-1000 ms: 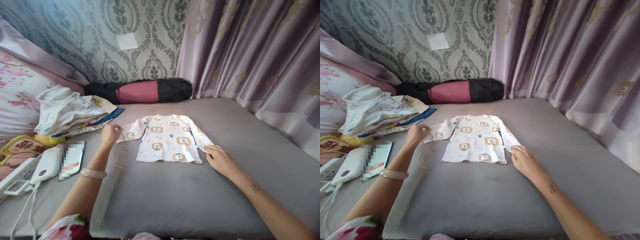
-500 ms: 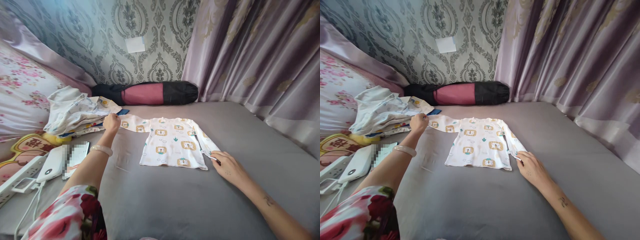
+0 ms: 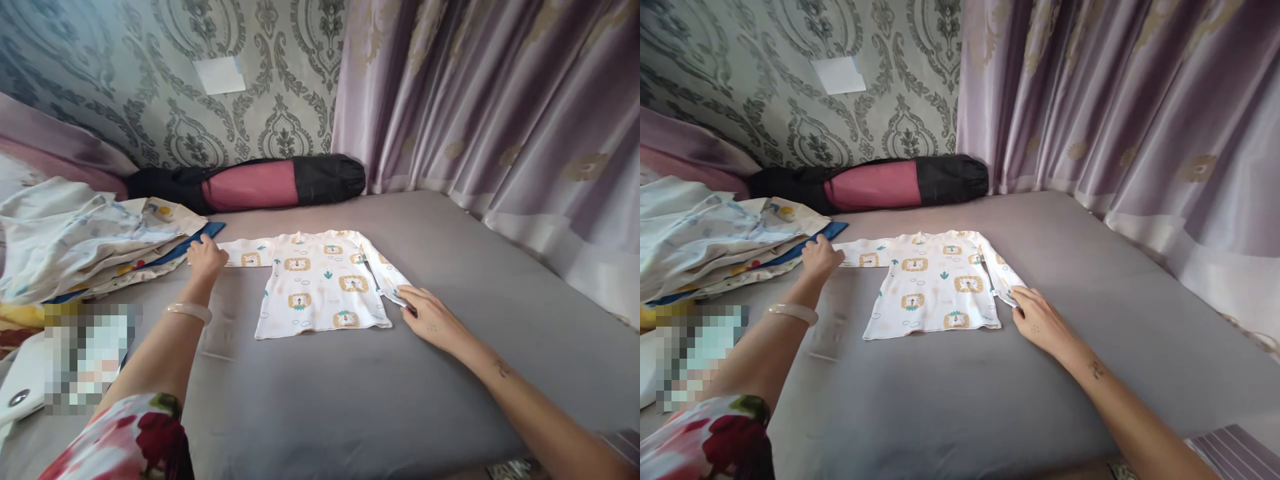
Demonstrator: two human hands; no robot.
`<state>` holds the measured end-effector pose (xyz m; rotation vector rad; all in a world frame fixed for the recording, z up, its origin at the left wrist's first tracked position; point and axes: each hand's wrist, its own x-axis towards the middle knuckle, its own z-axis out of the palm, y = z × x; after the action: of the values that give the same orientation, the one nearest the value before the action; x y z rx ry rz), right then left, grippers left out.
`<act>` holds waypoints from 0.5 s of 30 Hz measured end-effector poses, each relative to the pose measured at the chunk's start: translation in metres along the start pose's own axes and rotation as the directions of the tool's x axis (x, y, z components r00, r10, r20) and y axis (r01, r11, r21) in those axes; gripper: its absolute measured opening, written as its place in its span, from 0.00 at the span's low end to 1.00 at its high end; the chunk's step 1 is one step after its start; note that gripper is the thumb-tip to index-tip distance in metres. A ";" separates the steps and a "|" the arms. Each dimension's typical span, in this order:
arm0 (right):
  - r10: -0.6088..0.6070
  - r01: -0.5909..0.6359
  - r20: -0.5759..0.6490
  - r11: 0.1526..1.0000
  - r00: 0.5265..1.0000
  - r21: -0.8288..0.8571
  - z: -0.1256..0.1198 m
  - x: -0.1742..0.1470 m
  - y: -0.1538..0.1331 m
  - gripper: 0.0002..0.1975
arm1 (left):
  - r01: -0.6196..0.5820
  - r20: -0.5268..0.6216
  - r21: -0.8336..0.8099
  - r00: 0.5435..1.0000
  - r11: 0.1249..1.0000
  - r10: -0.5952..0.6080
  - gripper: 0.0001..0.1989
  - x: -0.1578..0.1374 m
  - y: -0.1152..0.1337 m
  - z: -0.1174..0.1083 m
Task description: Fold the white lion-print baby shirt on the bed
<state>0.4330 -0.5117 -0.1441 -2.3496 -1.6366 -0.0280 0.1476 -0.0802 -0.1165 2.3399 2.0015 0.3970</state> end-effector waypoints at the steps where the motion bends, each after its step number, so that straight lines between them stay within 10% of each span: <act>1: 0.001 -0.001 -0.001 1.000 1.000 0.000 0.000 0.001 0.000 0.17 | -0.046 -0.054 -0.010 0.997 0.999 0.046 0.26 -0.006 0.011 0.002; 4: 0.017 -0.017 -0.003 0.999 1.000 0.036 -0.003 0.004 -0.002 0.16 | -0.315 -0.112 -0.099 0.946 0.944 0.304 0.23 -0.027 0.056 0.009; 8: 0.113 -0.115 0.021 0.980 0.993 0.162 -0.019 0.012 -0.001 0.16 | -0.651 -0.006 -0.287 0.735 0.703 0.678 0.17 -0.059 0.125 0.026; 11: 0.257 -0.262 0.053 0.941 0.965 0.215 -0.035 0.020 0.005 0.16 | -0.764 0.018 -0.416 0.535 0.493 0.844 0.16 -0.084 0.171 0.044; 15: 0.367 -0.330 -0.060 0.888 0.928 0.319 -0.049 0.036 0.029 0.18 | -0.795 0.008 -0.474 0.426 0.378 0.905 0.16 -0.108 0.213 0.068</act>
<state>0.4792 -0.4993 -0.0969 -2.3099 -1.0545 0.1437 0.3534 -0.2125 -0.1591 2.7134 0.3052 0.4069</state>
